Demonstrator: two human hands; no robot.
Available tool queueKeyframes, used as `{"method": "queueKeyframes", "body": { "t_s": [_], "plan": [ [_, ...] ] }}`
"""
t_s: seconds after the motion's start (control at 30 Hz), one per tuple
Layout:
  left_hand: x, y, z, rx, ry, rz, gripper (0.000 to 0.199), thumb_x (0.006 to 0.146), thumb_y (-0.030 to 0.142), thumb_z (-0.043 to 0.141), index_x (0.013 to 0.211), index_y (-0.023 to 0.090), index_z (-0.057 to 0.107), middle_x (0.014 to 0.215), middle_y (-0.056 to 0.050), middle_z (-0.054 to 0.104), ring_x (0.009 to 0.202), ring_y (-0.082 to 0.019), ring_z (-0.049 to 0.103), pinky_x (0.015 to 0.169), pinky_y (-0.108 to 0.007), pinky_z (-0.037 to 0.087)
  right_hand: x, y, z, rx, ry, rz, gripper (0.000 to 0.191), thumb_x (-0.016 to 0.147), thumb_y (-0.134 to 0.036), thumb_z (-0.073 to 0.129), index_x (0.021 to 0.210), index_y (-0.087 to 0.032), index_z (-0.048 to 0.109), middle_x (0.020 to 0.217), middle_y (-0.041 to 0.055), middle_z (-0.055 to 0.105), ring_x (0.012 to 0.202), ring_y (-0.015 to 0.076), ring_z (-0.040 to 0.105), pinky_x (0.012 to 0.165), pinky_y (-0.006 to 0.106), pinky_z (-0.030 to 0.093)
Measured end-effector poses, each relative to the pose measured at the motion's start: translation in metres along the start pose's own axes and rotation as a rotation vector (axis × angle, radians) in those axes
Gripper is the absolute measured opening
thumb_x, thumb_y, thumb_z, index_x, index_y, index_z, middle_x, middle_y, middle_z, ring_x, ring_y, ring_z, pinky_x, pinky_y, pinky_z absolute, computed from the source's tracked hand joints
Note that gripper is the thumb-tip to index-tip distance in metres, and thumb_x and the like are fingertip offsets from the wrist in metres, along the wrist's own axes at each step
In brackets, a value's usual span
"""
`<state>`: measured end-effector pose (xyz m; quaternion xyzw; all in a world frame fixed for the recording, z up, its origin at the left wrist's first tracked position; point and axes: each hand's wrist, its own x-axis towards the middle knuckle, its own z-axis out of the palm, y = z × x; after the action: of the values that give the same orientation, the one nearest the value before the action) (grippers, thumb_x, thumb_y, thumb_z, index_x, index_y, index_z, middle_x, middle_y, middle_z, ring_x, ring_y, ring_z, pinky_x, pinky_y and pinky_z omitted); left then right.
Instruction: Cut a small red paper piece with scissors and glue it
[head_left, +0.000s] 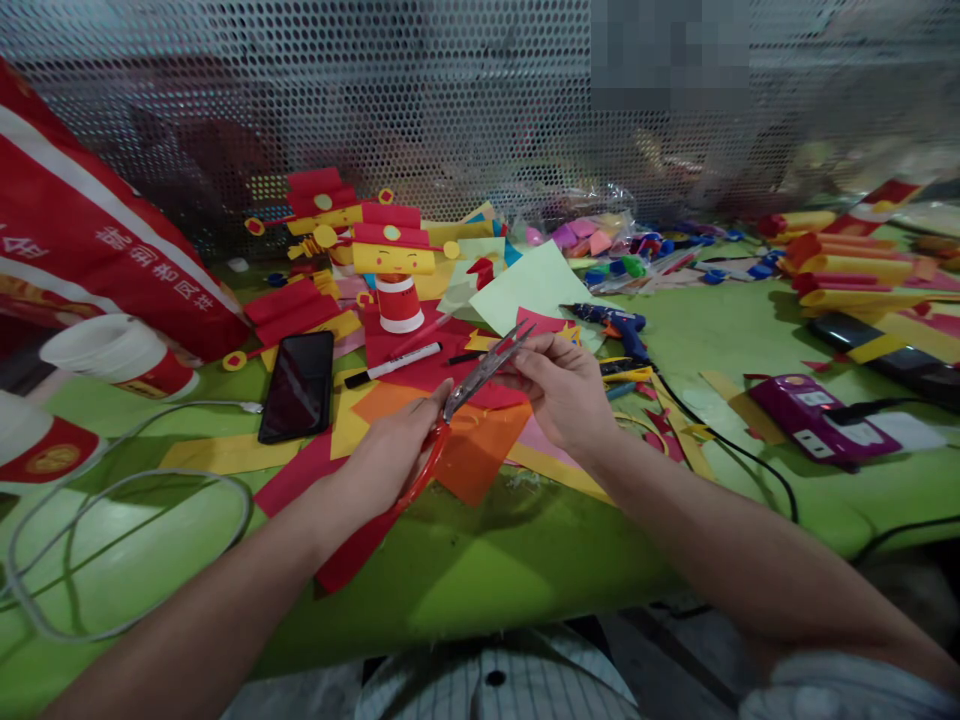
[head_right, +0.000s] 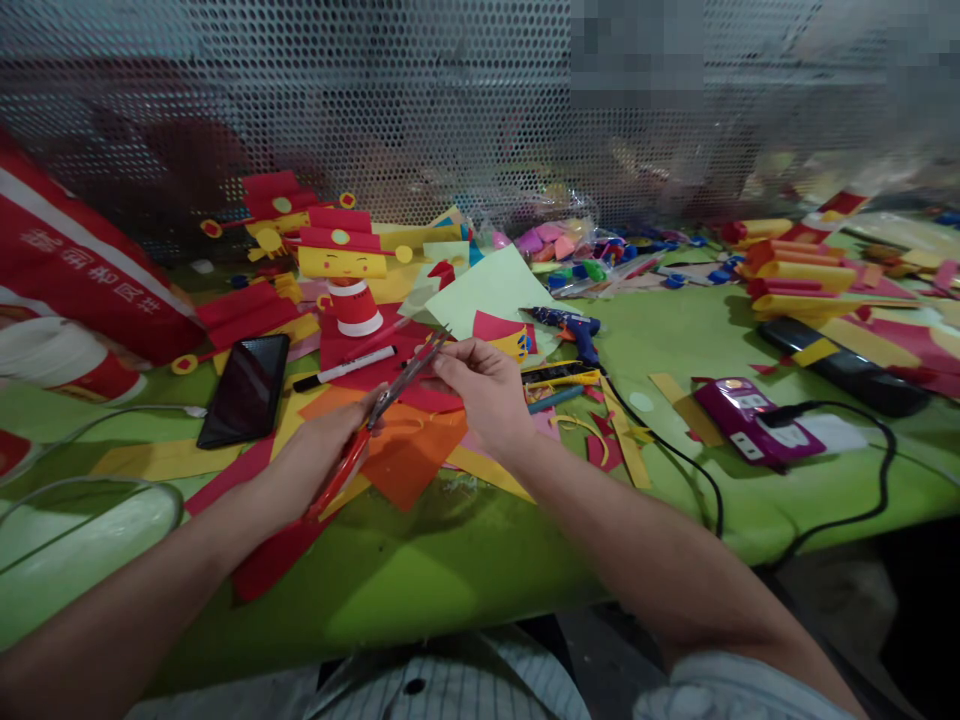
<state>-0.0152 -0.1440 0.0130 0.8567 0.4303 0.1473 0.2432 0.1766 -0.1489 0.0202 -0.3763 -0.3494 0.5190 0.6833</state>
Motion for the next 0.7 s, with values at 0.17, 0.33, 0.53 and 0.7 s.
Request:
{"method": "queueKeyframes", "body": {
  "t_s": [0.17,0.33,0.53,0.7],
  "plan": [
    [-0.001,0.005,-0.003,0.027,-0.007,-0.009,0.042,0.080,0.019,0.039,0.121,0.019,0.050,0.095,-0.007,0.066,0.087,-0.022,0.062,0.082,-0.036,0.047,0.000,0.000,0.000,-0.009,0.004,0.010,0.019,0.054,-0.029,0.076,0.059,-0.022,0.058,0.059,-0.0043,0.063,0.056,0.0114,0.060,0.061,0.031,0.055],
    [-0.002,0.008,-0.005,0.030,-0.012,-0.014,0.038,0.081,0.019,0.040,0.117,0.021,0.052,0.086,-0.003,0.066,0.083,-0.020,0.062,0.080,-0.034,0.048,0.000,0.000,-0.001,-0.026,-0.008,0.003,0.021,0.055,-0.031,0.075,0.060,-0.022,0.058,0.060,-0.0039,0.064,0.056,0.0118,0.060,0.062,0.032,0.055],
    [0.000,0.003,-0.001,0.017,0.038,0.029,0.039,0.079,0.019,0.041,0.116,0.021,0.055,0.089,-0.005,0.068,0.086,-0.022,0.063,0.078,-0.034,0.049,0.001,-0.001,-0.002,-0.019,-0.018,-0.001,0.020,0.056,-0.031,0.076,0.059,-0.021,0.059,0.060,-0.0038,0.065,0.057,0.0121,0.062,0.063,0.032,0.056],
    [0.006,-0.002,-0.007,0.090,0.106,-0.032,0.049,0.080,0.021,0.041,0.129,0.022,0.045,0.110,-0.008,0.065,0.101,-0.025,0.060,0.085,-0.038,0.046,0.005,-0.001,-0.004,0.008,-0.011,0.076,0.023,0.052,-0.035,0.079,0.060,-0.021,0.062,0.060,-0.0036,0.065,0.058,0.0129,0.064,0.058,0.028,0.053]
  ]
}}
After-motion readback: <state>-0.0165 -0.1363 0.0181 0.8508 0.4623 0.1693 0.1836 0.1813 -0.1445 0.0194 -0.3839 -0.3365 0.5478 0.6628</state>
